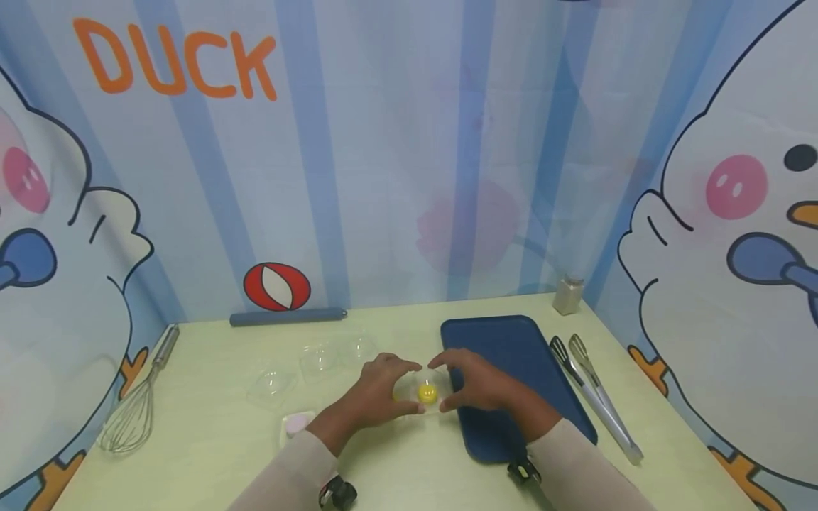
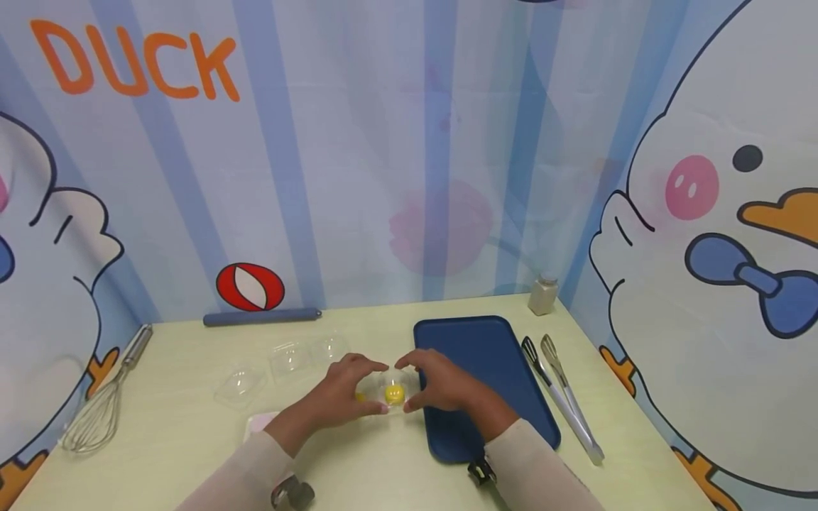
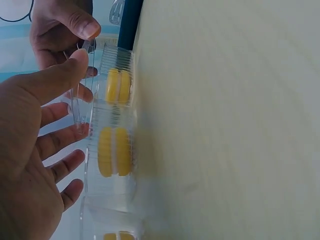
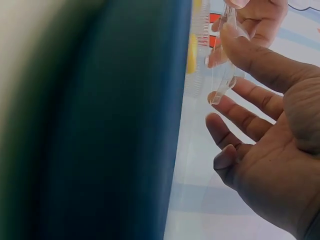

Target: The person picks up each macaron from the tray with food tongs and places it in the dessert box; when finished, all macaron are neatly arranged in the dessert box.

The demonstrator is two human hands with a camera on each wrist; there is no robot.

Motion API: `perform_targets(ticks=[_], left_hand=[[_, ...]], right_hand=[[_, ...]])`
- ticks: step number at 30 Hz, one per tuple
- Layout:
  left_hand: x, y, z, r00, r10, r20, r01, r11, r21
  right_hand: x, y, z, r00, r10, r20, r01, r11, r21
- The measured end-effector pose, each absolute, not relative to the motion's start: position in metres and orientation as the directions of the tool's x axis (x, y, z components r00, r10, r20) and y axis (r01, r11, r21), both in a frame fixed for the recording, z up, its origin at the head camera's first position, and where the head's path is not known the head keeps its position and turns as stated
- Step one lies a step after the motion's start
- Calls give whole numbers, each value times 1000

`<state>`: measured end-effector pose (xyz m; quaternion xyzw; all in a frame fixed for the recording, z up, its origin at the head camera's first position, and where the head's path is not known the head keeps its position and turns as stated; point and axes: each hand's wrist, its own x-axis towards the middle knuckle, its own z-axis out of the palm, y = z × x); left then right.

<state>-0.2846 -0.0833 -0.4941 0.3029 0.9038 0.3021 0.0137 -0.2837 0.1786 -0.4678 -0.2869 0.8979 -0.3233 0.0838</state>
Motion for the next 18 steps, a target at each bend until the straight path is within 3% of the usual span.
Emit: perform_targets(ticks=[18], left_hand=[[-287,-83,-505,-823,539,180,533,624,571]], right_hand=[[-286,184,-476,-829,-555,66,-461,611,-644]])
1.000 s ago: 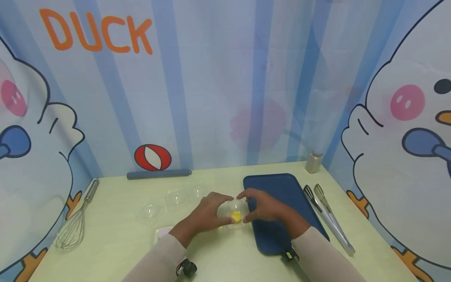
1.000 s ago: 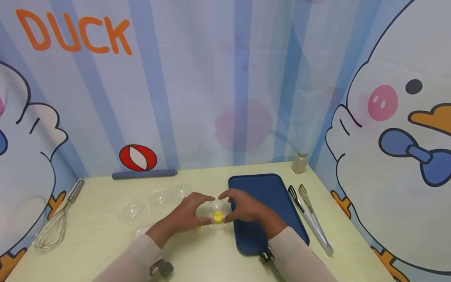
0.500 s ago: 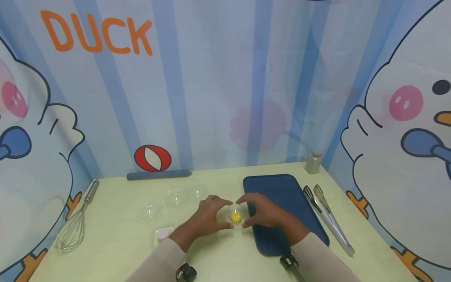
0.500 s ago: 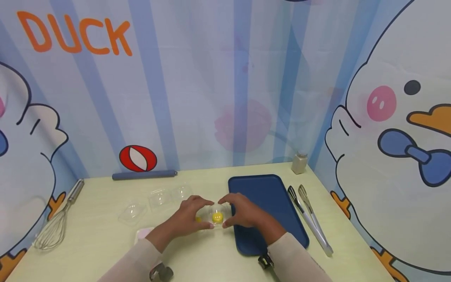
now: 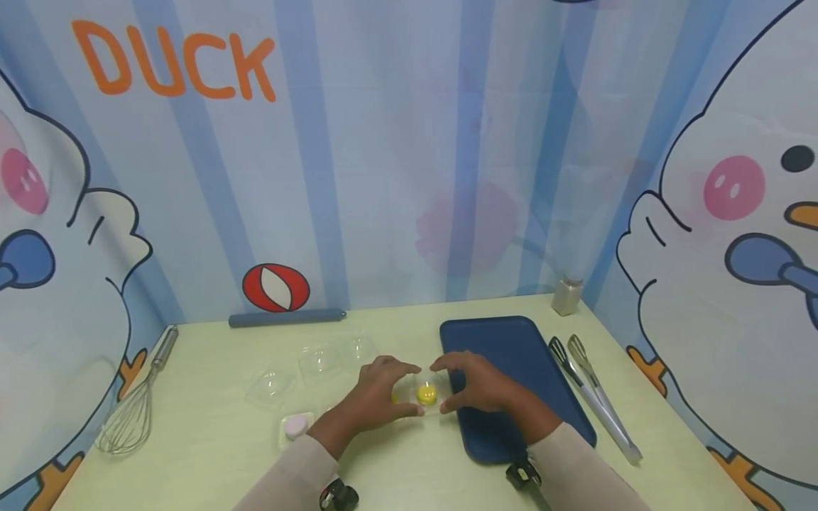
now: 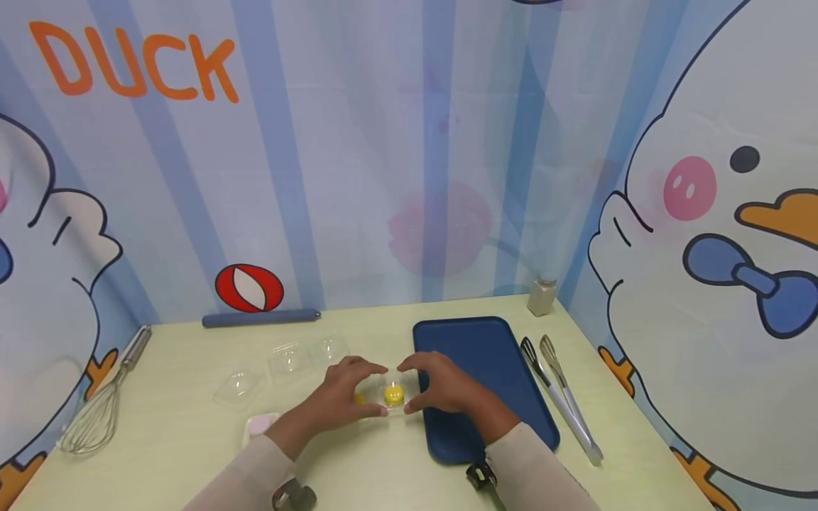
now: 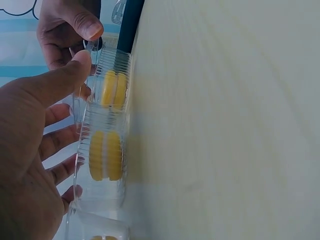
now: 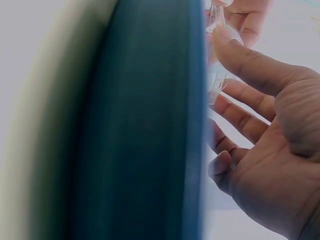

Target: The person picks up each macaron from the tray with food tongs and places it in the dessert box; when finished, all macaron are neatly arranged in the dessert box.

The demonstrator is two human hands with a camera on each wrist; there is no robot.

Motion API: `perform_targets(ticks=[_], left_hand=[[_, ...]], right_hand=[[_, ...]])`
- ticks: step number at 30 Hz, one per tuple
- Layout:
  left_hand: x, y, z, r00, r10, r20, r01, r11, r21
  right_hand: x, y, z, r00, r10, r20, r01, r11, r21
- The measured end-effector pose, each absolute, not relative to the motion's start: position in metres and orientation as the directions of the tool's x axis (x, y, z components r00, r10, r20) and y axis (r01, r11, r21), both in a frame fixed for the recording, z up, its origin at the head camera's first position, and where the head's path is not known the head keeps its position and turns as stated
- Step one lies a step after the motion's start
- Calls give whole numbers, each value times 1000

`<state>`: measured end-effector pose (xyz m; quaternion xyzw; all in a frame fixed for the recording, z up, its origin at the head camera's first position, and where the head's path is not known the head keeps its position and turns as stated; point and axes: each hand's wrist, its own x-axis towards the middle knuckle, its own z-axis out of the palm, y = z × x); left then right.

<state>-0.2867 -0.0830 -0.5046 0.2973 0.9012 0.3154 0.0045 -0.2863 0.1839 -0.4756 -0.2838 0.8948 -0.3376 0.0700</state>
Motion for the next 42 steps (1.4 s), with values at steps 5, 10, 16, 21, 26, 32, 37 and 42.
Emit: perform_targets(ticks=[5,10,16,21,26,32,37,42], left_hand=[[-287,-84,-505,-824,539,174,529,625,574],[-286,-85,-505,-826,540,160,522,627,578],[-286,-85,-505,-833,536,140,505,632,588],[-287,-85,-505,-843,524,125,488,644,589],[-288,-83,-508,-852,511,118,478,663,577],[-287,-81,-508,-864,492,106,461,687,562],[-285,-80,-506,-865,490,107,462,695,550],[-283,-78,-506,-863,493,109,465,694,550]], right_hand=[[-287,183,-477,-832,-551,59,-452,613,-648],[-286,182,-479,-825,-561,63,-462,608,-646],[-286,182,-480,-820,-569,65,-469,603,-645],[-287,182,-480,-815,-576,71,-477,595,-647],[-288,183,-481,-818,-572,59,-474,612,-633],[-291,184,-484,-808,-585,61,-491,613,-619],[-292,184,-485,-809,-585,55,-485,611,-626],[-293,185,-485,-810,-585,47,-479,613,-628]])
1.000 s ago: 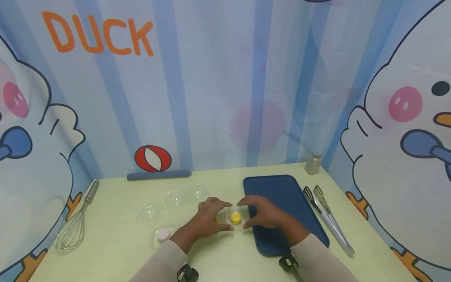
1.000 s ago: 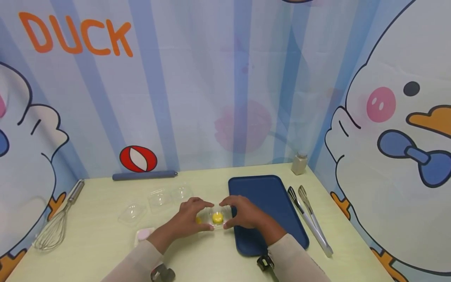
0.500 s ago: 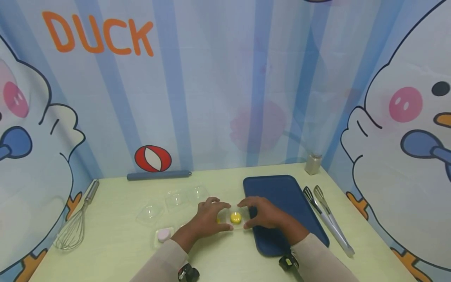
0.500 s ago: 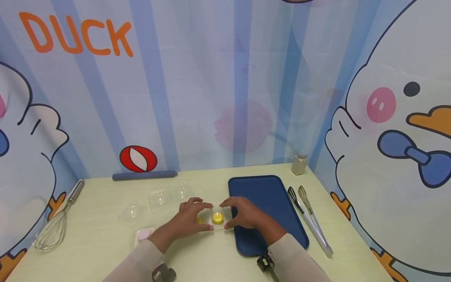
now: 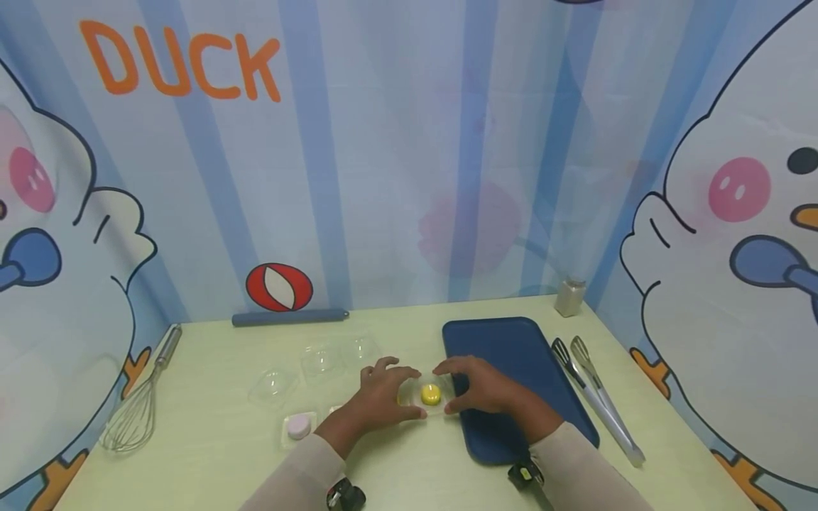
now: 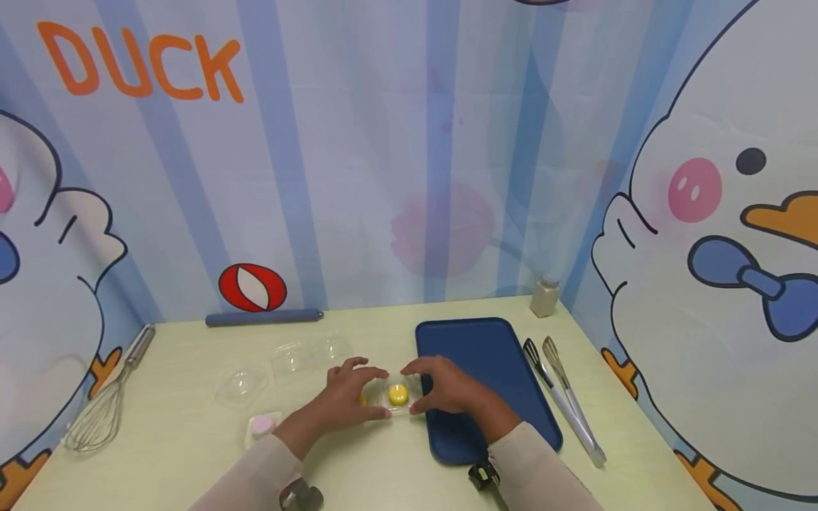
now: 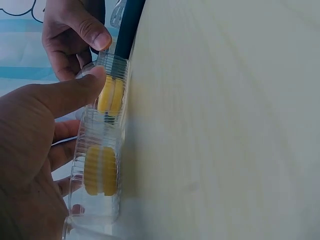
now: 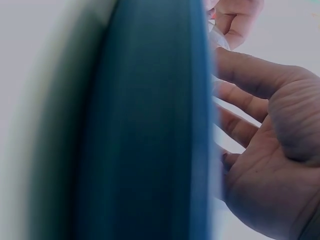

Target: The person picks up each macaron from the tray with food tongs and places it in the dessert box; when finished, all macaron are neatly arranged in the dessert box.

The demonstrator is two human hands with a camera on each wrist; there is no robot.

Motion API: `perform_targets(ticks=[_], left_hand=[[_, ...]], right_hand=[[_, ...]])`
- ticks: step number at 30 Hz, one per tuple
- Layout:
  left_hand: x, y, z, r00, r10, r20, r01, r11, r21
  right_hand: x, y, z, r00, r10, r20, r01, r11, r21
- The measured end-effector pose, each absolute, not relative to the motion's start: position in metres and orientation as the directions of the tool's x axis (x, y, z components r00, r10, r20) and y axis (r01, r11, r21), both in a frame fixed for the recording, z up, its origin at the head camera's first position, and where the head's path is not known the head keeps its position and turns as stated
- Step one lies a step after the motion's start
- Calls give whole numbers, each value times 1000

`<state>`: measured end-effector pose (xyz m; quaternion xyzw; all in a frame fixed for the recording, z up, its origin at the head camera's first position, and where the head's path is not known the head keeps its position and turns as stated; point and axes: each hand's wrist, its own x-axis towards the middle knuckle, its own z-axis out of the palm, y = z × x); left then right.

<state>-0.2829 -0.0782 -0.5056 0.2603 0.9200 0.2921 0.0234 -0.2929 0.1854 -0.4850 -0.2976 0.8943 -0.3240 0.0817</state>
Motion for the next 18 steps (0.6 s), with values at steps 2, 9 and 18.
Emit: perform_targets(ticks=[2,9,18], left_hand=[[-283,-78,-506,-862,493,113,467,690,553],[-282,-80,-505,-854,505,124,481,678,555],[-284,-92,-496,-856,497,143,484,675,557]], right_hand=[[-293,186,-485,-813,-581,40,-472,616,-631],[-295,187,-485,-810,-585,37,-470,610,-638],[-293,184,-477,-809,-588,31,-460,598,-657]])
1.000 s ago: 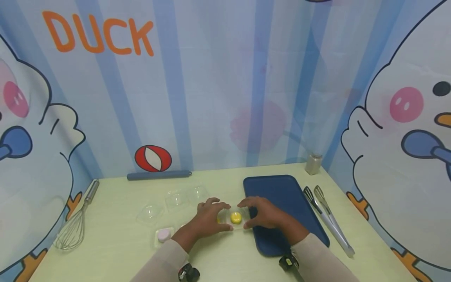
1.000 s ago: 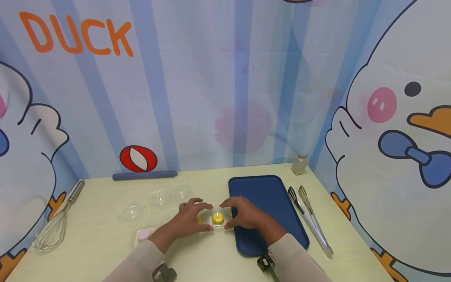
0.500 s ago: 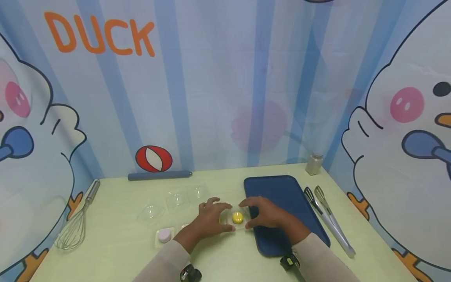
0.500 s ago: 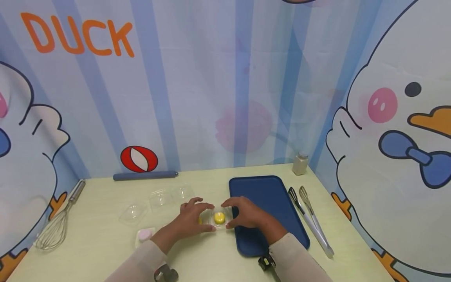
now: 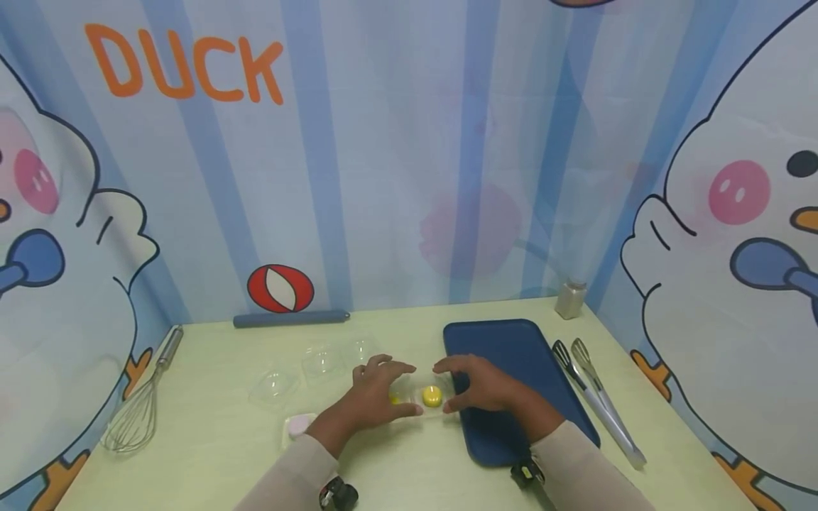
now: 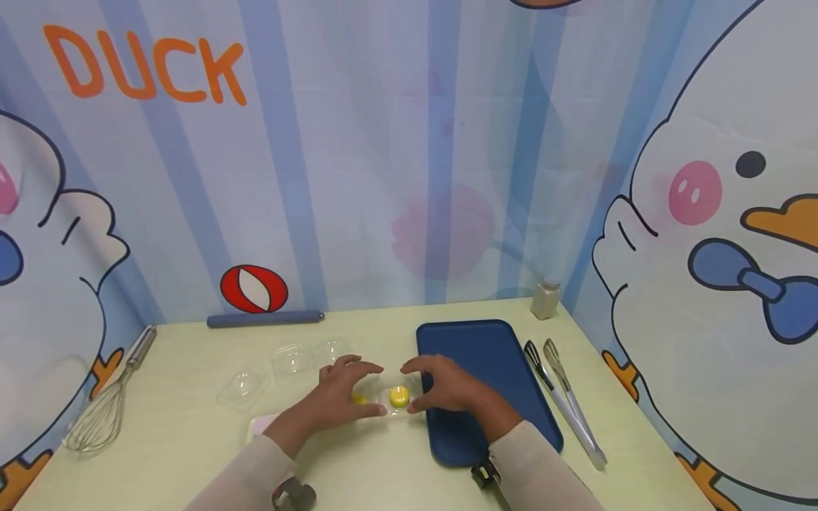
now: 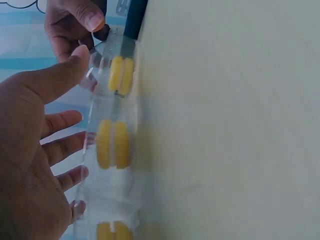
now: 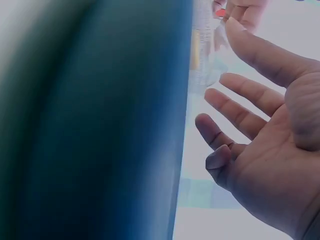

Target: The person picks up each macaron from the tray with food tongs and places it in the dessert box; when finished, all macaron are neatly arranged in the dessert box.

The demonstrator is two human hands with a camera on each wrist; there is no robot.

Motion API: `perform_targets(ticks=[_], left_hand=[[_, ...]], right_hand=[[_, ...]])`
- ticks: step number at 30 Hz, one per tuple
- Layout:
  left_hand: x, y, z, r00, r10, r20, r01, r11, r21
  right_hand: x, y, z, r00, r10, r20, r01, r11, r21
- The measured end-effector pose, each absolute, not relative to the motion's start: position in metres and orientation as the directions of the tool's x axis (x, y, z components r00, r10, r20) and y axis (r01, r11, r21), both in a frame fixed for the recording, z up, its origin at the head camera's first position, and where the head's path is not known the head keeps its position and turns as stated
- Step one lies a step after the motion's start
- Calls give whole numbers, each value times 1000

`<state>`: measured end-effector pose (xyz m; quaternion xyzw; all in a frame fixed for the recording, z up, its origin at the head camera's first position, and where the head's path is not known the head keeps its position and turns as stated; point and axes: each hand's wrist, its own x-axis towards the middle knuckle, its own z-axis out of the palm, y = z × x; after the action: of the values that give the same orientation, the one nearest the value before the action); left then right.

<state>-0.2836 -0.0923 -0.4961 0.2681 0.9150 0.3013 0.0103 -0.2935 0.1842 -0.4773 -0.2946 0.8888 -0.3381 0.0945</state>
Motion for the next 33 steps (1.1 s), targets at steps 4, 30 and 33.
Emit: perform_targets(ticks=[4,30,33], left_hand=[[-285,-103,-488,-877,460,138,450,686,571],[-324,-169,-476,-955,271,121,296,845,445],[-328,-170,-478,-958,268,98,283,853,439]], right_hand=[[-294,180,-471,-817,-576,27,-435,585,-684],[-324,116,-438,-834,-547,-71,-307,569,-763],[-327,108,-437,-840,-536,-86,-289,575,-765]])
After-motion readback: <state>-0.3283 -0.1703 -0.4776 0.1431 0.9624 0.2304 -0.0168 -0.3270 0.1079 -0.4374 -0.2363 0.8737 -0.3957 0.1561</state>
